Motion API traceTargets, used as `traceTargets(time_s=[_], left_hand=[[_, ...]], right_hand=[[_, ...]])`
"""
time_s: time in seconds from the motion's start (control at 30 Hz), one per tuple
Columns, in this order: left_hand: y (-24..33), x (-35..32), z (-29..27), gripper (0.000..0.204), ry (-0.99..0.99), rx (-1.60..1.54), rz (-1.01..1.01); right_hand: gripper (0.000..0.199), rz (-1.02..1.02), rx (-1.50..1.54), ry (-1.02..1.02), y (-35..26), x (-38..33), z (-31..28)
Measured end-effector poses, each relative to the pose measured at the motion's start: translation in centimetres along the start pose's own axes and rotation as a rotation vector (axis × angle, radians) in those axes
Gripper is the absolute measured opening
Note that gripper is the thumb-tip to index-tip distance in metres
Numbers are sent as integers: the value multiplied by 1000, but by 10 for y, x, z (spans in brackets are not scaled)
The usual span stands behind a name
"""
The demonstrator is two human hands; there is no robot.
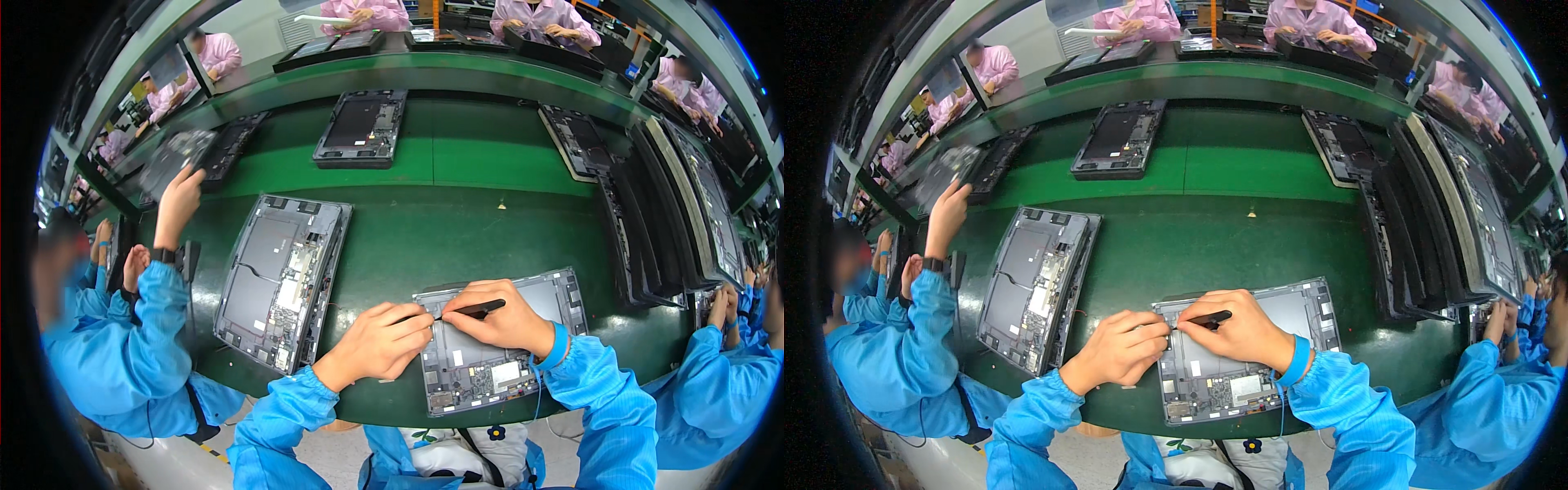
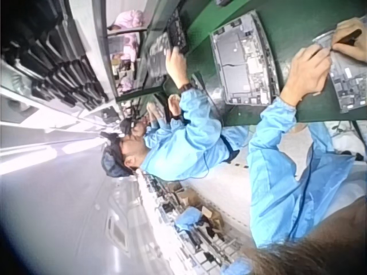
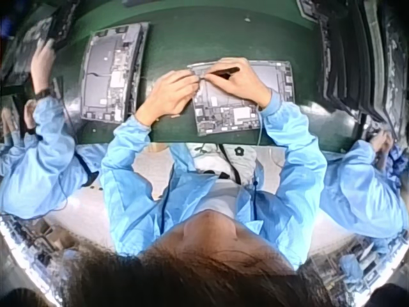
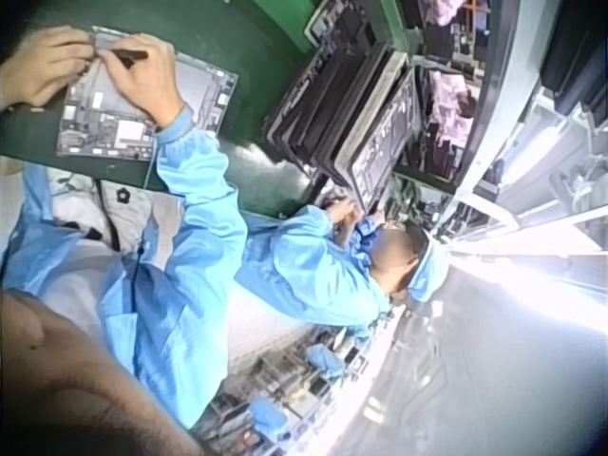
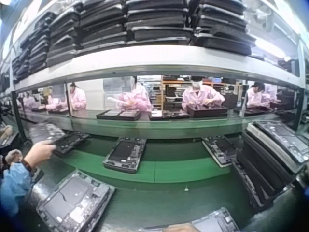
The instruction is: Assembling internal components and cases for electronic tablets on a production line.
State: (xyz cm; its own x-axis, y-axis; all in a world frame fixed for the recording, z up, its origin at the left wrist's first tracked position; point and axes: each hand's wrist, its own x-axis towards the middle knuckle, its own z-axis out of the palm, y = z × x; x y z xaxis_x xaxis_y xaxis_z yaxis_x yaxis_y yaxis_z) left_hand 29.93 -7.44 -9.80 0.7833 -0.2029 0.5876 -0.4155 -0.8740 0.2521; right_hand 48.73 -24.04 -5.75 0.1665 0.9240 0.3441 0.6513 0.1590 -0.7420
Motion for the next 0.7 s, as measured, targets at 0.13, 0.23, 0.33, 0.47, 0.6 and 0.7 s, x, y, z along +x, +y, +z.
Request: traceTargets(time_s=[0.13,0.23,0.33,0.47,0.6,0.7], left_hand=[[0,-2,2,23,9,15,-9],[1,-2,0,22,2,16,-20],[2,-2,0,21,-3,10,-24],[6,-1,2,22,20,33,-43],[5,-4,5,28,5,32,-50],[5,-1,5,29,8,30,-59]], right_hand=[[8,-52,-37,-10,6,0,-1],[8,-26,-29,-4,2,1,-2],[8,93,4,-22,-1,1,-3],[8,-7,-39,-26,-1,-1,-1],[7,-6,-74,56,-9,-9,6],[6,0,-122,75,-17,-17,6]])
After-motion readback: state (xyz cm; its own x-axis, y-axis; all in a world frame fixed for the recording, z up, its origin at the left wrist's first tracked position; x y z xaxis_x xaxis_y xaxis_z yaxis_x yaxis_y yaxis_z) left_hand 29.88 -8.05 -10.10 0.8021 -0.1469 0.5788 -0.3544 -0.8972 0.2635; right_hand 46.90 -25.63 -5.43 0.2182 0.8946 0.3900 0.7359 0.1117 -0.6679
